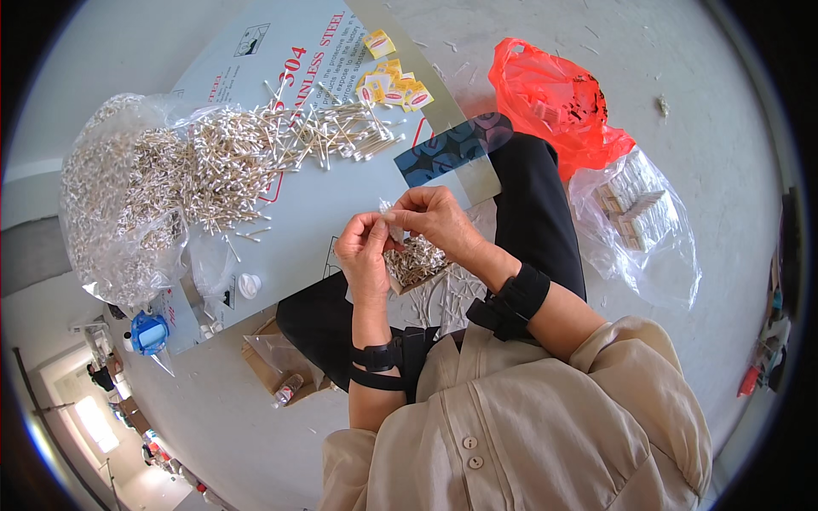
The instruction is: The recorder is packing cotton swabs into small plastic containers and applying labels.
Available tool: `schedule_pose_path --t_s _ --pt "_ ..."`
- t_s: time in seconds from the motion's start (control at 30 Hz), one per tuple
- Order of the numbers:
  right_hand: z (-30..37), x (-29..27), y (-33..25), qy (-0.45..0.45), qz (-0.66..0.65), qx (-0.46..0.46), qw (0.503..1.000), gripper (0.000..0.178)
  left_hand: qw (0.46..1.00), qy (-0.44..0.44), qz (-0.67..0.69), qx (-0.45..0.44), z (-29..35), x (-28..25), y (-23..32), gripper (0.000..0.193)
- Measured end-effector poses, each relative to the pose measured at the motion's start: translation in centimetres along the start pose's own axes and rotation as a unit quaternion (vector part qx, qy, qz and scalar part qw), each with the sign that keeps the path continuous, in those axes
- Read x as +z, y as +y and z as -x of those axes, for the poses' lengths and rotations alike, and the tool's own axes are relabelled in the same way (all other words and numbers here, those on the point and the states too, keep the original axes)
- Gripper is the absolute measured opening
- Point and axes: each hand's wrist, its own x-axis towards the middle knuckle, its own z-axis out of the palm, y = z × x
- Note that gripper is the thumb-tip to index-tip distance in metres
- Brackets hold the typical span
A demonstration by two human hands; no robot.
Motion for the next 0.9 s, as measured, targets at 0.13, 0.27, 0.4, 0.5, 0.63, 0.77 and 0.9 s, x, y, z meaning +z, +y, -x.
schedule_pose_path --t_s 0.13,0.27,0.4,0.5,0.63,0.77,0.9 --pt "-0.11 0.05 0.33 -0.009 0.022 -0.026 0.999 0.019 1.000 -0.004 -0.001 0.003 0.00 -0.02 0.03 0.012" --pt "-0.15 0.18 0.34 -0.004 0.040 -0.034 0.999 0.017 1.000 0.010 0.001 -0.006 0.01 -0.09 0.06 0.012" --pt "-0.05 0.06 0.29 -0.009 0.028 -0.025 0.999 0.015 1.000 0.015 0.016 -0.017 -0.01 -0.09 0.12 0.013" --pt "-0.12 0.03 0.49 -0.009 0.037 -0.036 0.999 0.014 1.000 0.015 0.012 -0.020 -0.03 0.01 0.22 0.013" --pt "-0.12 0.08 0.52 -0.008 0.034 -0.041 0.999 0.014 1.000 0.014 0.009 -0.014 -0.11 -0.11 -0.05 0.013" --pt "-0.14 0.10 0.51 -0.007 0.033 -0.049 0.998 0.015 1.000 0.016 0.016 -0.014 -0.04 -0.05 -0.01 0.012" --pt "-0.02 0.45 0.03 0.009 0.051 -0.041 0.998 0.017 1.000 0.019 0.005 -0.012 -0.07 0.10 0.16 0.012"
